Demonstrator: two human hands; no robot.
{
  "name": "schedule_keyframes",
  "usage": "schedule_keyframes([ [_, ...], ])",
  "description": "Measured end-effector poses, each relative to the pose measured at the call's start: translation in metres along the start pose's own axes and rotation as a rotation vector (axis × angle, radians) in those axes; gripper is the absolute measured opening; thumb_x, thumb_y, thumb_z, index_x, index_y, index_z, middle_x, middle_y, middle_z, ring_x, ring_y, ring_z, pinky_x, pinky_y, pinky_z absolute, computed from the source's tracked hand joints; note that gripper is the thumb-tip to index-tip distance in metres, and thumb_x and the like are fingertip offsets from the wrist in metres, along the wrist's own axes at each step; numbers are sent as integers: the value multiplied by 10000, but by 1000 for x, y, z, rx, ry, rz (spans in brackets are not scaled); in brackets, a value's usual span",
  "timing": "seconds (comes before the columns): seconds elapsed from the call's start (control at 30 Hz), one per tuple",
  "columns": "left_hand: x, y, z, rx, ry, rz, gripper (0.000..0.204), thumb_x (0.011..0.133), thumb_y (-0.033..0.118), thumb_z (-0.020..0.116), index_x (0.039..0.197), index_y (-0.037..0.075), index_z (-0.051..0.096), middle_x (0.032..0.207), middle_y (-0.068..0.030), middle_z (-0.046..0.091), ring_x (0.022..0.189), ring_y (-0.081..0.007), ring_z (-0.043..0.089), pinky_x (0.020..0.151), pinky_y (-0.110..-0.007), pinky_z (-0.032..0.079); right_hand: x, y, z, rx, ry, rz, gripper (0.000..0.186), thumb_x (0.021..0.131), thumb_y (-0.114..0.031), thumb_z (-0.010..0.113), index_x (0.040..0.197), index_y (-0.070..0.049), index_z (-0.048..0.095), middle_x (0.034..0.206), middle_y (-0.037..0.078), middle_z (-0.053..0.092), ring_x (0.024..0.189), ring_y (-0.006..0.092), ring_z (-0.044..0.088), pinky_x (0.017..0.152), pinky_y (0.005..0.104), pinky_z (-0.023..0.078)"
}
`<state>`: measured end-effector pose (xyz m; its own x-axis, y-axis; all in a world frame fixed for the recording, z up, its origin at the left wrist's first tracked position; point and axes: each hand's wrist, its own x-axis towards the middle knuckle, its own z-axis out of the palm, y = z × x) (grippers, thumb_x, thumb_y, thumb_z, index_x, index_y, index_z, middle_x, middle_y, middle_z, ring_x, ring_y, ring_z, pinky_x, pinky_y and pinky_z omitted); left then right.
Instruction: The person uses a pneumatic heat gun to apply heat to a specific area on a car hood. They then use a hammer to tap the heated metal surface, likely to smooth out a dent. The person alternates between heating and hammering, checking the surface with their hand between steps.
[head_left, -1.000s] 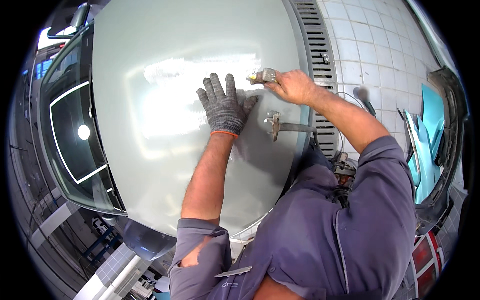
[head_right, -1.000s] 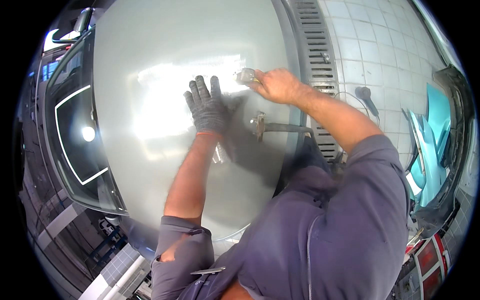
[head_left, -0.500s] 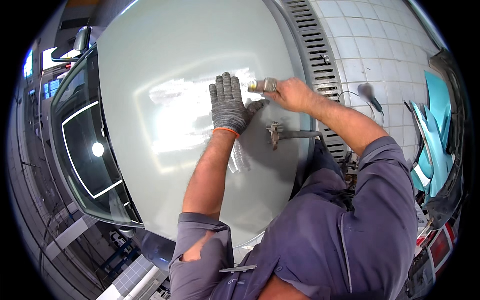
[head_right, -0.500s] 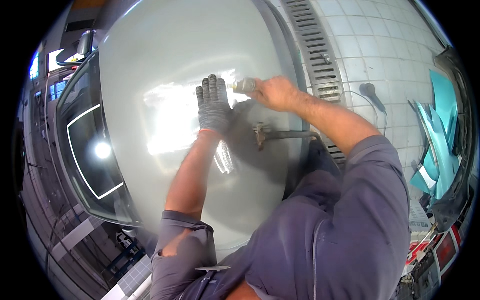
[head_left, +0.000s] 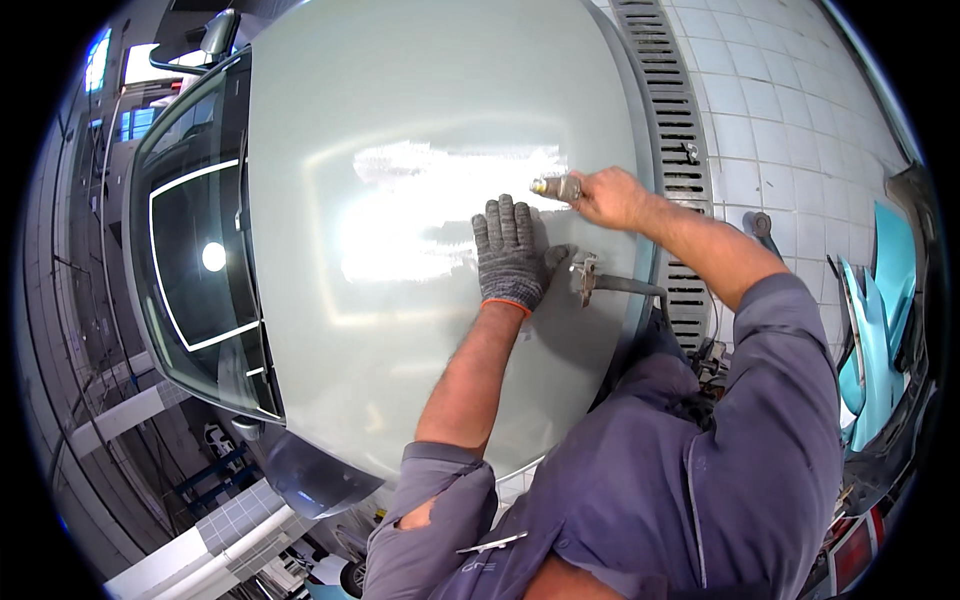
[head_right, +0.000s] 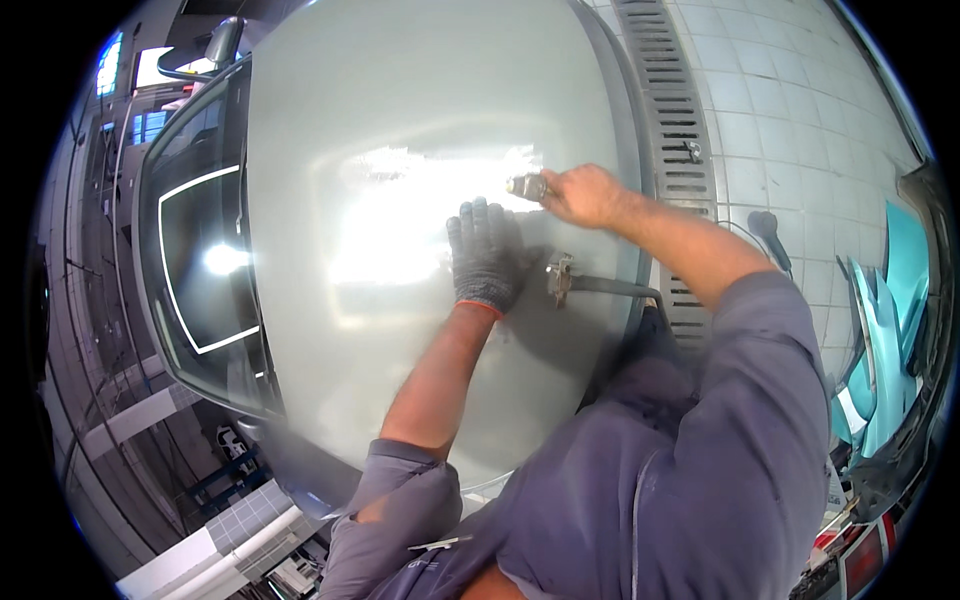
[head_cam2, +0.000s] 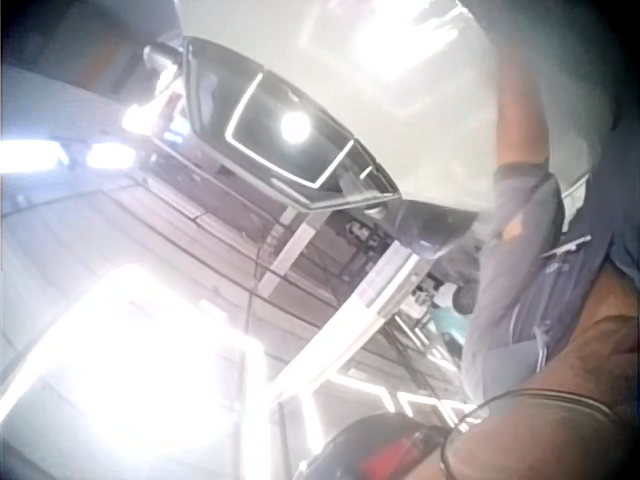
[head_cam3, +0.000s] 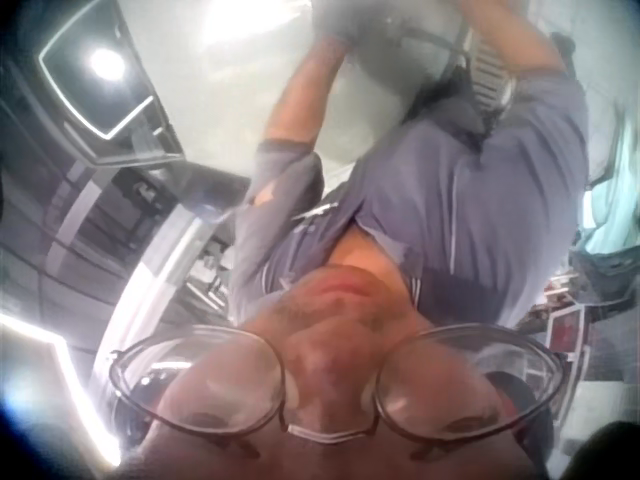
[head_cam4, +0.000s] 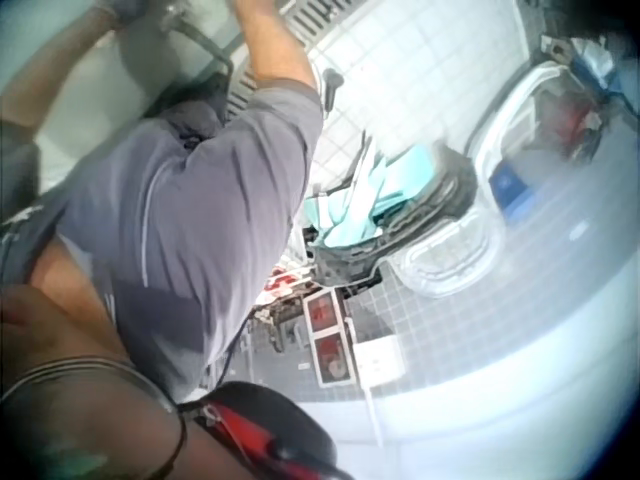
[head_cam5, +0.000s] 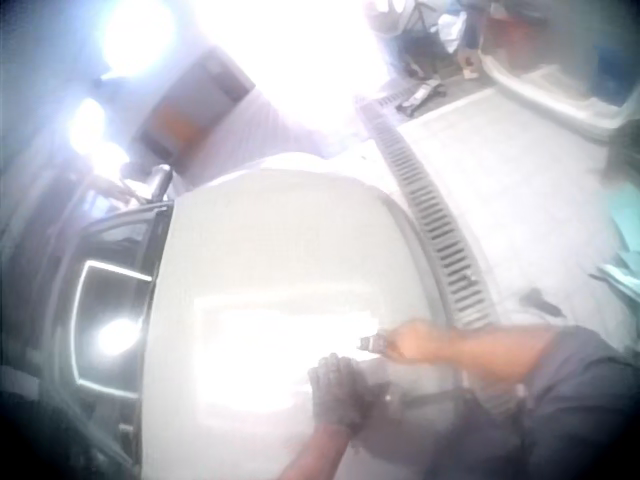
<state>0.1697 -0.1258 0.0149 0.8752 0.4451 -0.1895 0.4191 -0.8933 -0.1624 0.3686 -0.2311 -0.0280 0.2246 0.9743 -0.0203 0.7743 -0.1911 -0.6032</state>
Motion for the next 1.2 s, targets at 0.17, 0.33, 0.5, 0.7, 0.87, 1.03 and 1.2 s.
schedule_keyframes([
  [0.17,-13,-8,11,-89,196,11,703,924,534,622,1440,84,460,1508,-197,411,1480,-412,278,1204,-598,189,19,-5,-11,40,30,186,453,1032,-454,457,1143,-28,564,821,197,703,832,407,692,791,538,539],
  [0.33,-9,-5,2,-23,117,9,696,898,525,637,1452,145,456,1515,-145,397,1464,-377,289,1179,-649,187,20,-11,-19,28,40,238,487,1026,-461,474,1259,-42,561,861,214,710,849,407,692,799,536,535],
  [0.5,-13,-8,13,-62,109,-40,675,938,552,564,1489,187,424,1609,-113,326,1517,-351,227,1187,-701,82,14,-21,-7,13,-55,226,511,1018,-434,487,1290,-6,548,861,210,714,849,409,690,792,522,540],
  [0.7,-14,-7,3,-67,6,-66,714,940,583,543,1526,205,389,1649,-121,251,1547,-334,152,1196,-699,41,17,-14,8,-6,40,191,483,1032,-435,467,1213,0,567,820,220,703,821,412,689,745,525,540],
  [0.87,-12,-9,11,-38,67,-63,729,931,591,558,1525,199,398,1631,-131,261,1533,-333,181,1198,-692,67,18,-23,2,-82,-35,124,489,1042,-457,452,1188,-7,575,818,221,702,809,416,687,740,536,533],
  [1.03,-13,-11,15,-70,116,-45,715,931,579,568,1508,185,417,1599,-136,298,1518,-336,208,1198,-687,89,32,-32,-6,-42,-5,149,544,1042,-506,430,1186,-3,583,806,208,707,777,416,689,718,519,545],
  [1.2,-14,-11,16,-89,190,-40,689,911,543,611,1472,177,447,1573,-135,325,1500,-337,239,1180,-691,135,49,-28,-12,5,141,238,579,1042,-548,431,1089,-15,649,758,189,693,777,393,700,741,528,552],
])
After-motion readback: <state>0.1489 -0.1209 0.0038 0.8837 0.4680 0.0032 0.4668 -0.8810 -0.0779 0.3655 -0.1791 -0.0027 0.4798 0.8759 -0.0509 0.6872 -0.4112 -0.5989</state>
